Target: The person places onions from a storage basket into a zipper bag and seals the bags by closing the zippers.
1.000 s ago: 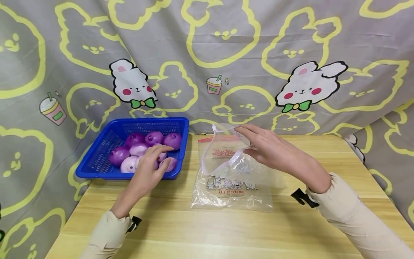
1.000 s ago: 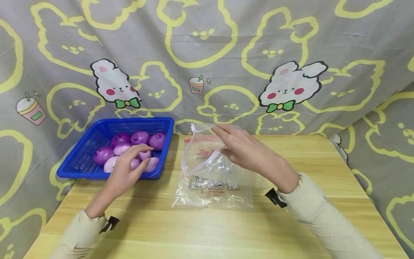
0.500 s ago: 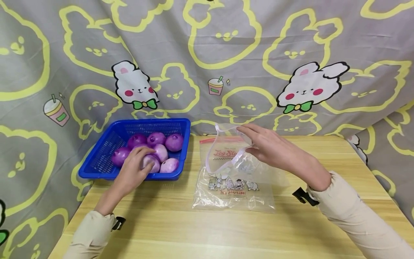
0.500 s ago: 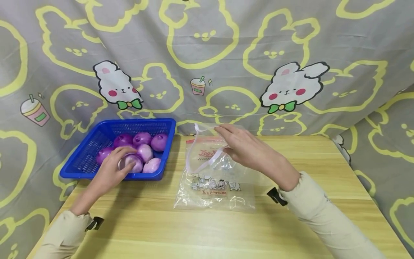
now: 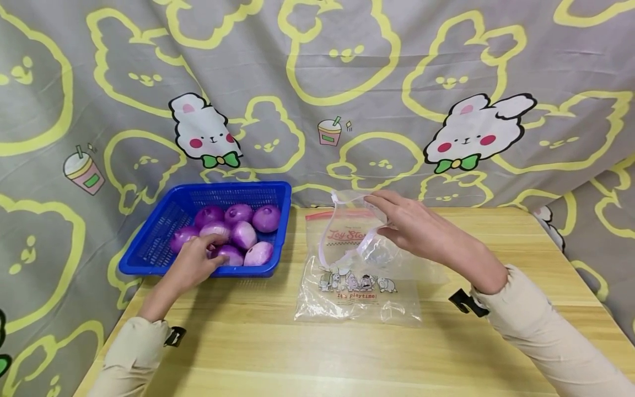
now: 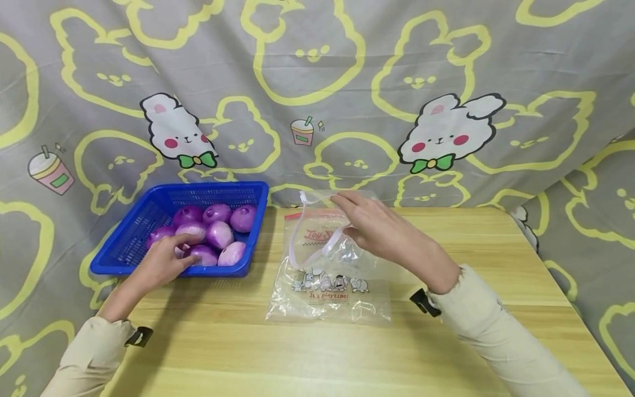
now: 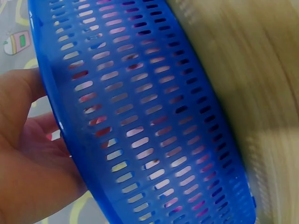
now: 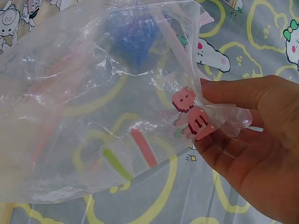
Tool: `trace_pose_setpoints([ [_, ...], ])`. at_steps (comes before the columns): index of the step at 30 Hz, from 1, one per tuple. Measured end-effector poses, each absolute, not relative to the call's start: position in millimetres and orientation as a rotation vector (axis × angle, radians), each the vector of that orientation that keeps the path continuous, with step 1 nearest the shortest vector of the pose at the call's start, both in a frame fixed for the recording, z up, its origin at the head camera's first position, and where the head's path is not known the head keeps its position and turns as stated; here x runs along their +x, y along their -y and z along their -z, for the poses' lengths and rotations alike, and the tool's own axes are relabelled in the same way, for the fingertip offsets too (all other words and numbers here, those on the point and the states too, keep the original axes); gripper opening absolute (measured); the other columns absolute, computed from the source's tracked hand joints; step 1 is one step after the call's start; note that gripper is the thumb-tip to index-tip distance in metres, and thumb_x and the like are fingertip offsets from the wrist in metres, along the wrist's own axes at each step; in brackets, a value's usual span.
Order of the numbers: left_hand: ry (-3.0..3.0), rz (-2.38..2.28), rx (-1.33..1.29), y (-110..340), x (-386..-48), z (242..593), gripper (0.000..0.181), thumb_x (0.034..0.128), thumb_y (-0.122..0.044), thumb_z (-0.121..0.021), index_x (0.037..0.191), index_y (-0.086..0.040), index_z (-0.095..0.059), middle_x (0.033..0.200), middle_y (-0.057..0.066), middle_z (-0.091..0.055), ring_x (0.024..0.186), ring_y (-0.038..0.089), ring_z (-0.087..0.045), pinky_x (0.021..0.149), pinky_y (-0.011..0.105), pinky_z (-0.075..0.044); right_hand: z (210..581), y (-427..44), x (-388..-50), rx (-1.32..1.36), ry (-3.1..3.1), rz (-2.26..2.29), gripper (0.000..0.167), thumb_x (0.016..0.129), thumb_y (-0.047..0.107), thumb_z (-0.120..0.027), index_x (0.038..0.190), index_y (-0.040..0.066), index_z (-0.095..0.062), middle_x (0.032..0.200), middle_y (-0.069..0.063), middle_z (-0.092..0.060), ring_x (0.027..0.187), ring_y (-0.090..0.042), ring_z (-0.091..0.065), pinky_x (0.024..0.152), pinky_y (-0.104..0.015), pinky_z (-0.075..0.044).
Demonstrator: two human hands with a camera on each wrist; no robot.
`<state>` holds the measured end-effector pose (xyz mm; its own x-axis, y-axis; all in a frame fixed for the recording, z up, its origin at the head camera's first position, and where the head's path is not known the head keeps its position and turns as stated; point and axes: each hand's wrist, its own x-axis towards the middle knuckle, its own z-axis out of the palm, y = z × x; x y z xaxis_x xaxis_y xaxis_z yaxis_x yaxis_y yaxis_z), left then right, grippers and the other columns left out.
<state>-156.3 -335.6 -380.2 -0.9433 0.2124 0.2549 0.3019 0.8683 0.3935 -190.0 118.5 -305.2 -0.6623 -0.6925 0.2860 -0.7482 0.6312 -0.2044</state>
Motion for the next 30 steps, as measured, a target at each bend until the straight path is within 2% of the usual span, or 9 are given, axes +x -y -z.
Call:
trace_pose_setpoints([
  [7,2.863,0.645,-0.408,336.9,-155.9,377.7,0.031,0.0809,-0.006,-0.081,0.109,0.001,-0.071,0.107,0.02,-0.072,0.096,0.041,-0.069,0.083,0.056,-0.052,306.2,-120.9,-188.7,1.178,2.672,-0.466,0.066,0.086,0.004,-0.077,0.143,-0.004,-0.046,0.143,-0.019,-0.049,0.112,-0.032,-0.062,0.095,-0.046,-0.052],
  [13,2.842,0.699,-0.401,339.2,-151.2,377.3,0.032,0.0832,-0.003,-0.078,0.113,0.004,-0.07,0.11,0.023,-0.07,0.097,0.044,-0.069,0.083,0.057,-0.054,306.2,-122.5,-188.1,1.175,2.684,-0.463,0.066,0.086,0.004,-0.077,0.143,-0.005,-0.046,0.143,-0.019,-0.049,0.114,-0.033,-0.061,0.096,-0.047,-0.052],
  [16,2.843,0.669,-0.413,340.2,-149.8,375.1,0.035,0.0849,-0.004,-0.077,0.118,0.004,-0.069,0.098,0.02,-0.072,0.078,0.032,-0.068,0.075,0.048,-0.056,305.8,-122.8,-188.0,1.165,2.694,-0.464,0.066,0.086,0.004,-0.077,0.143,-0.005,-0.045,0.144,-0.02,-0.048,0.117,-0.034,-0.059,0.097,-0.048,-0.051],
  [18,2.844,0.633,-0.422,340.7,-148.7,373.3,0.036,0.086,-0.005,-0.076,0.12,0.003,-0.069,0.083,0.013,-0.068,0.065,0.021,-0.057,0.067,0.039,-0.049,306.0,-122.6,-187.9,1.162,2.698,-0.467,0.067,0.086,0.005,-0.077,0.144,-0.004,-0.045,0.144,-0.02,-0.048,0.118,-0.034,-0.058,0.097,-0.048,-0.05],
  [20,2.844,0.613,-0.422,341.1,-147.6,372.3,0.035,0.0872,-0.007,-0.076,0.12,0.002,-0.07,0.067,0.004,-0.056,0.058,0.014,-0.042,0.063,0.034,-0.04,306.9,-122.8,-187.9,1.165,2.696,-0.466,0.066,0.086,0.005,-0.077,0.143,-0.004,-0.045,0.144,-0.02,-0.048,0.118,-0.034,-0.058,0.097,-0.048,-0.05],
  [23,2.817,0.591,-0.425,342.1,-146.0,371.7,0.033,0.0872,-0.007,-0.076,0.12,-0.001,-0.071,0.06,-0.004,-0.04,0.055,0.011,-0.035,0.059,0.03,-0.035,309.0,-122.9,-188.1,1.17,2.675,-0.451,0.065,0.086,0.004,-0.077,0.143,-0.005,-0.046,0.143,-0.021,-0.049,0.119,-0.035,-0.058,0.097,-0.049,-0.05],
  [24,2.802,0.584,-0.425,342.8,-145.8,372.0,0.033,0.0869,-0.007,-0.076,0.119,-0.002,-0.071,0.06,-0.004,-0.039,0.055,0.011,-0.035,0.058,0.029,-0.034,309.8,-123.1,-188.2,1.17,2.667,-0.445,0.065,0.086,0.003,-0.077,0.143,-0.005,-0.046,0.142,-0.021,-0.049,0.12,-0.036,-0.057,0.097,-0.049,-0.05],
  [27,2.755,0.566,-0.41,344.6,-145.2,372.8,0.032,0.0854,-0.009,-0.078,0.116,-0.004,-0.073,0.064,0.0,-0.054,0.057,0.014,-0.042,0.057,0.03,-0.035,311.6,-123.1,-188.6,1.167,2.642,-0.432,0.065,0.085,0.003,-0.077,0.142,-0.006,-0.046,0.142,-0.022,-0.049,0.125,-0.037,-0.054,0.099,-0.049,-0.049],
  [30,2.715,0.577,-0.388,346.4,-144.7,373.2,0.031,0.0848,-0.011,-0.079,0.114,-0.005,-0.073,0.086,0.013,-0.072,0.068,0.025,-0.062,0.062,0.04,-0.05,312.9,-123.1,-188.9,1.163,2.637,-0.432,0.065,0.085,0.004,-0.078,0.142,-0.006,-0.047,0.142,-0.022,-0.049,0.126,-0.037,-0.052,0.1,-0.05,-0.048],
])
